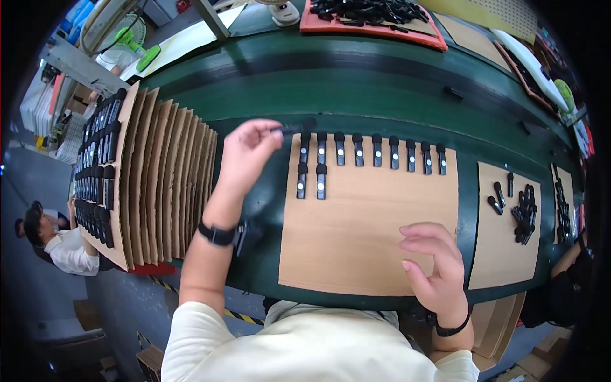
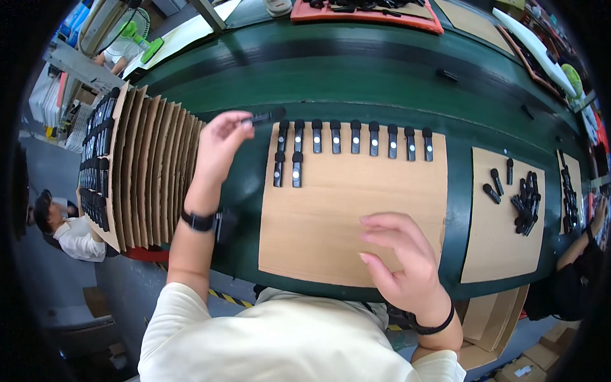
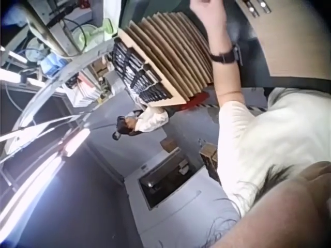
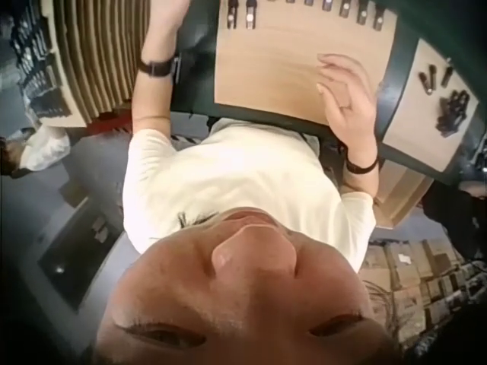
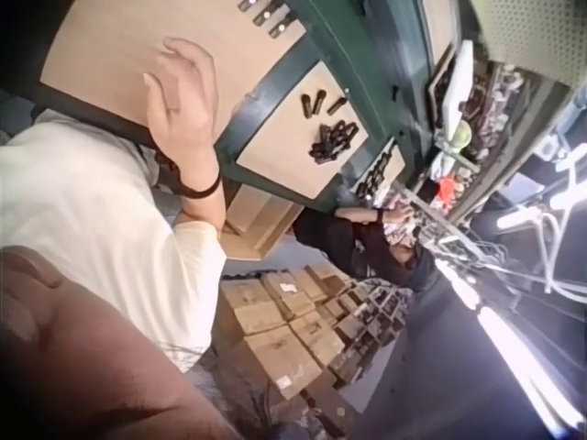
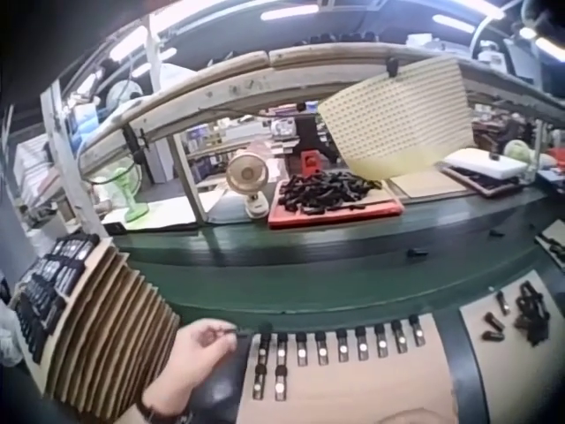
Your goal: The person picks up a microphone and a clip, fits the clip onto the microphone, and places the assembled unit onto a cardboard sheet, repeating this process for multiple units.
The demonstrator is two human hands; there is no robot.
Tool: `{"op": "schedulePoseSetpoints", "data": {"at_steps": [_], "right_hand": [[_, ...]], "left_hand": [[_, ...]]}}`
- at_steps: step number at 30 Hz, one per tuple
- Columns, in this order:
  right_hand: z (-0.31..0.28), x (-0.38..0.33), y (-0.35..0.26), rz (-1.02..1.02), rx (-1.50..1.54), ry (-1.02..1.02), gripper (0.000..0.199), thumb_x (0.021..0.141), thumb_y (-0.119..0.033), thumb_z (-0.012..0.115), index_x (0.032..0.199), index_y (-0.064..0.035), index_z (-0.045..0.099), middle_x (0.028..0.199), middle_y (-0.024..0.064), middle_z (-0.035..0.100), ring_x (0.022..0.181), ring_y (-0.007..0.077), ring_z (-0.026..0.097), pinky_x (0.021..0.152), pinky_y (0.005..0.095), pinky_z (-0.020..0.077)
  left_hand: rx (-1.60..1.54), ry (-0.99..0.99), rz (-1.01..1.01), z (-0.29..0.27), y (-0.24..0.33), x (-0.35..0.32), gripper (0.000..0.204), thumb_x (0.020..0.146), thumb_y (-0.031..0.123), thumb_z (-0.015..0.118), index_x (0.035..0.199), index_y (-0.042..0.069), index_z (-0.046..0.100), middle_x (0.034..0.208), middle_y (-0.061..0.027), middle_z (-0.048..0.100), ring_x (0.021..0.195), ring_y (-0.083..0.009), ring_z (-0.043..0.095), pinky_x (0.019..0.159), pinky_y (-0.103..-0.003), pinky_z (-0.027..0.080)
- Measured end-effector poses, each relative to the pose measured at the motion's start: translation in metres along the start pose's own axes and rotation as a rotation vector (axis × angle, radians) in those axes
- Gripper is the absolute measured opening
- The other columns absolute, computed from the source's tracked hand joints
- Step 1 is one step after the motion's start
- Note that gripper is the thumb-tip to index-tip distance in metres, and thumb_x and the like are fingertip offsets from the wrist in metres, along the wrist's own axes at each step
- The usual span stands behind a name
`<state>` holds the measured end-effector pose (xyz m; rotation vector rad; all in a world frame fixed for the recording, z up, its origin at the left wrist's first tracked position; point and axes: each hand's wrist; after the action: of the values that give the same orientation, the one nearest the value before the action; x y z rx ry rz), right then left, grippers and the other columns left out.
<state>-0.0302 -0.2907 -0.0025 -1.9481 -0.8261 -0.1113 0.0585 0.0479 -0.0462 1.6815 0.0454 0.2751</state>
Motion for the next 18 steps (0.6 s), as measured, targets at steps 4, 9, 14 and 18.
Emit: {"op": "schedulePoseSetpoints", "data": {"at_steps": [4, 9, 14, 18], "right_hand": [[0.017, 0.01, 0.0, -0.028, 0.087, 0.098, 0.031, 0.075, 0.011, 0.065, 0.104, 0.0015, 0.061, 0.116, 0.0194, 0.06, 0.098, 0.0277, 0.062, 0.084, 0.0331, 0.0506], [0.036, 0.023, -0.005, -0.044, 0.171, 0.154, 0.031, 0.078, 0.011, 0.064, 0.107, 0.0016, 0.062, 0.114, 0.0187, 0.061, 0.099, 0.0274, 0.062, 0.084, 0.0321, 0.0498], [0.04, 0.017, -0.004, -0.125, 0.197, 0.164, 0.034, 0.075, 0.008, 0.07, 0.108, 0.0006, 0.065, 0.105, 0.0158, 0.064, 0.093, 0.0279, 0.063, 0.078, 0.0327, 0.052], [0.038, 0.008, -0.005, -0.078, 0.233, 0.136, 0.031, 0.077, 0.004, 0.072, 0.107, 0.0024, 0.064, 0.1, 0.0151, 0.064, 0.089, 0.0255, 0.063, 0.076, 0.031, 0.051]], "left_hand": [[-0.041, -0.127, -0.028, 0.015, 0.043, -0.082, 0.023, 0.082, -0.002, 0.07, 0.104, -0.003, 0.066, 0.088, -0.0029, 0.065, 0.081, -0.009, 0.06, 0.075, -0.024, 0.049], [-0.171, -0.225, -0.022, 0.034, 0.061, -0.123, 0.024, 0.081, -0.003, 0.071, 0.105, -0.004, 0.066, 0.095, -0.007, 0.068, 0.087, -0.0114, 0.062, 0.08, -0.026, 0.049], [-0.2, -0.273, -0.031, 0.038, 0.061, -0.137, 0.024, 0.082, -0.001, 0.072, 0.105, -0.004, 0.066, 0.099, -0.009, 0.069, 0.091, -0.0125, 0.062, 0.081, -0.026, 0.049], [-0.137, -0.259, 0.082, 0.043, 0.06, -0.14, 0.027, 0.079, -0.001, 0.075, 0.104, -0.004, 0.066, 0.098, -0.01, 0.069, 0.088, -0.0146, 0.063, 0.08, -0.028, 0.05]]}}
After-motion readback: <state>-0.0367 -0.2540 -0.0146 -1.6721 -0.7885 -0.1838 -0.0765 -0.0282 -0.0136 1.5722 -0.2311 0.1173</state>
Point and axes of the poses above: each hand's wrist, its own x-axis towards the middle knuckle, its own z-axis out of the palm, y = z × x
